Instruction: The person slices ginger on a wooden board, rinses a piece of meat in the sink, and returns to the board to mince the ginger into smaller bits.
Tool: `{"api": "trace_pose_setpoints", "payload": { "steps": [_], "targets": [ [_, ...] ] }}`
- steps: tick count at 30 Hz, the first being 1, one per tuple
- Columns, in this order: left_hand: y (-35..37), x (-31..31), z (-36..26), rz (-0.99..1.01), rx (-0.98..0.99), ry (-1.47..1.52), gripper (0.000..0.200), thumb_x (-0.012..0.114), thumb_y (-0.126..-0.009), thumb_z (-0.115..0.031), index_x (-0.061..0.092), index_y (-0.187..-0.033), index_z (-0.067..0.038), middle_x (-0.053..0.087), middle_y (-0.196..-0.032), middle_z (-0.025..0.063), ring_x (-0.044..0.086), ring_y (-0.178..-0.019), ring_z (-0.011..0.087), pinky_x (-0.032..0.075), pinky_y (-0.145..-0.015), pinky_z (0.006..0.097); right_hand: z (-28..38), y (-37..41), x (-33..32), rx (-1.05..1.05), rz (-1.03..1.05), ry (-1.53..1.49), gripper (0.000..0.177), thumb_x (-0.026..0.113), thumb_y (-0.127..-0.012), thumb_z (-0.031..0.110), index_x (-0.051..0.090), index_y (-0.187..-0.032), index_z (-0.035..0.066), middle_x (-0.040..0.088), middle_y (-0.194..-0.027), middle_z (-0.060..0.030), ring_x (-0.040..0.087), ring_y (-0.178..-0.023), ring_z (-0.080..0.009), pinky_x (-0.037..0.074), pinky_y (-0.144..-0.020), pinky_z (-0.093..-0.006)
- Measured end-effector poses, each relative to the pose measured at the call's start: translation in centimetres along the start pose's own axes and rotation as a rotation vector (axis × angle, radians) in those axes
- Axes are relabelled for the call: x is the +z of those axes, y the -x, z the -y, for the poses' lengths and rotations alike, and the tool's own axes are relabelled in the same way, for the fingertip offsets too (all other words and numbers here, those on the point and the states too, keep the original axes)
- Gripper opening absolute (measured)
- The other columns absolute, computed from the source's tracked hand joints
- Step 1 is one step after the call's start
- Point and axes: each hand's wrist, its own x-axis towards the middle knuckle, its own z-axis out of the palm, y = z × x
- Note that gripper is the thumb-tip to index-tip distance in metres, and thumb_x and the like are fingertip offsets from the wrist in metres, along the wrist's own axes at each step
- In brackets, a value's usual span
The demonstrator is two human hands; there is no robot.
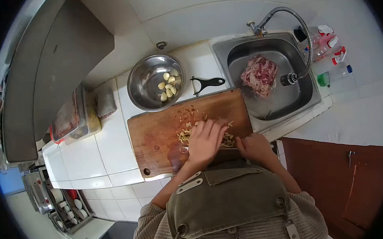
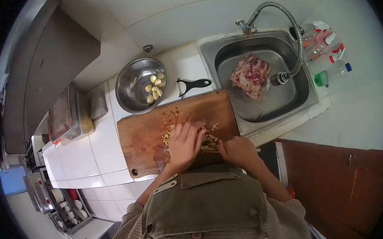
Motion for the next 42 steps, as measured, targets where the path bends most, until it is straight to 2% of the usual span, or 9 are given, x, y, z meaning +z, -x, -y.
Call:
{"api": "trace_pose_setpoints", "payload": {
  "steps": [5, 7, 9, 26, 28, 31, 34, 37, 42],
  "targets": [
    [-0.6, -0.6, 1.7, -0.013, -0.055, -0.094, 0.022, 0.066, -0.089, -0.022, 0.064, -0.106, -0.008, 0.061, -0.087, 0.0077, 0.057, -0.08, 0.0261, 0.044, -0.07, 0.0373, 0.8, -1.3, -0.2, -0.056, -0.059, 0.049, 0.043, 0.055, -0.092, 0.026, 0.065, -0.056, 0.004, 0.059, -0.052, -0.0182, 0.061, -0.047, -0.0349, 0.052, -0.049, -0.0447],
    [-0.5, -0.7, 2.4, -0.008, -0.086, -0.094, 0.022, 0.065, -0.09, -0.022, 0.064, -0.107, -0.008, 0.061, -0.088, 0.0084, 0.057, -0.081, 0.0268, 0.044, -0.072, 0.0383, 1.6, -1.6, -0.8, -0.166, -0.268, 0.04, 0.041, 0.059, -0.089, 0.024, 0.063, -0.053, 0.005, 0.058, -0.05, -0.0161, 0.06, -0.046, -0.0337, 0.051, -0.048, -0.044],
    [-0.2, 0.6, 3.9, -0.007, -0.175, -0.115, 0.022, 0.064, -0.09, -0.022, 0.064, -0.108, -0.008, 0.061, -0.088, 0.0075, 0.057, -0.081, 0.0268, 0.044, -0.072, 0.0377, 1.0, -2.3, 1.6, -0.165, -0.287, 0.036, 0.04, 0.06, -0.088, 0.023, 0.061, -0.052, 0.006, 0.057, -0.049, -0.0154, 0.06, -0.045, -0.0332, 0.051, -0.048, -0.0433],
    [-2.9, 1.0, 3.6, 0.02, -0.033, -0.134, 0.023, 0.061, -0.093, -0.024, 0.061, -0.109, -0.008, 0.06, -0.095, 0.0091, 0.057, -0.089, 0.0277, 0.045, -0.075, 0.0402, 0.1, -3.4, 0.9, -0.184, -0.383, 0.077, 0.036, 0.062, -0.085, 0.021, 0.058, -0.052, 0.006, 0.056, -0.052, -0.0161, 0.059, -0.047, -0.0331, 0.051, -0.049, -0.044],
    [-3.2, 1.1, 3.8, -0.025, -0.04, -0.129, 0.023, 0.061, -0.092, -0.024, 0.062, -0.108, -0.008, 0.06, -0.094, 0.0087, 0.057, -0.089, 0.0276, 0.046, -0.075, 0.0401, -0.2, -3.2, 1.1, -0.305, -0.531, 0.17, 0.037, 0.062, -0.085, 0.022, 0.058, -0.052, 0.006, 0.056, -0.051, -0.016, 0.059, -0.047, -0.034, 0.051, -0.049, -0.0441],
    [-2.3, 1.5, 4.1, 0.008, -0.103, -0.154, 0.021, 0.061, -0.092, -0.024, 0.063, -0.106, -0.008, 0.061, -0.093, 0.0073, 0.058, -0.088, 0.0271, 0.046, -0.074, 0.0394, -0.9, -3.8, 3.0, -0.172, -0.447, 0.028, 0.036, 0.061, -0.085, 0.021, 0.058, -0.053, 0.005, 0.055, -0.05, -0.0156, 0.058, -0.047, -0.0348, 0.051, -0.049, -0.0441],
    [-2.7, -0.4, 2.9, -0.089, -0.058, -0.097, 0.019, 0.062, -0.092, -0.022, 0.063, -0.106, -0.009, 0.062, -0.093, 0.0071, 0.059, -0.087, 0.0275, 0.046, -0.074, 0.0388, 1.3, -2.7, -0.5, -0.091, -0.35, 0.013, 0.036, 0.061, -0.085, 0.021, 0.058, -0.053, 0.005, 0.056, -0.051, -0.016, 0.059, -0.047, -0.0351, 0.051, -0.049, -0.0446],
    [-1.0, 0.7, 4.2, -0.047, -0.127, -0.119, 0.018, 0.062, -0.092, -0.021, 0.062, -0.106, -0.01, 0.062, -0.093, 0.0073, 0.059, -0.087, 0.0279, 0.046, -0.074, 0.0391, 0.3, -2.6, 2.7, -0.184, -0.346, 0.031, 0.036, 0.06, -0.086, 0.023, 0.061, -0.055, 0.004, 0.056, -0.051, -0.0172, 0.06, -0.048, -0.0357, 0.052, -0.05, -0.0455],
    [-0.6, -0.6, 4.0, -0.09, -0.201, -0.066, 0.015, 0.061, -0.092, -0.017, 0.061, -0.104, -0.009, 0.061, -0.092, 0.0079, 0.059, -0.086, 0.028, 0.044, -0.073, 0.0396, 1.2, -1.8, 2.4, -0.111, -0.25, 0.042, 0.039, 0.057, -0.088, 0.026, 0.064, -0.056, 0.005, 0.058, -0.053, -0.0185, 0.062, -0.05, -0.0362, 0.053, -0.052, -0.047]
  ]
}}
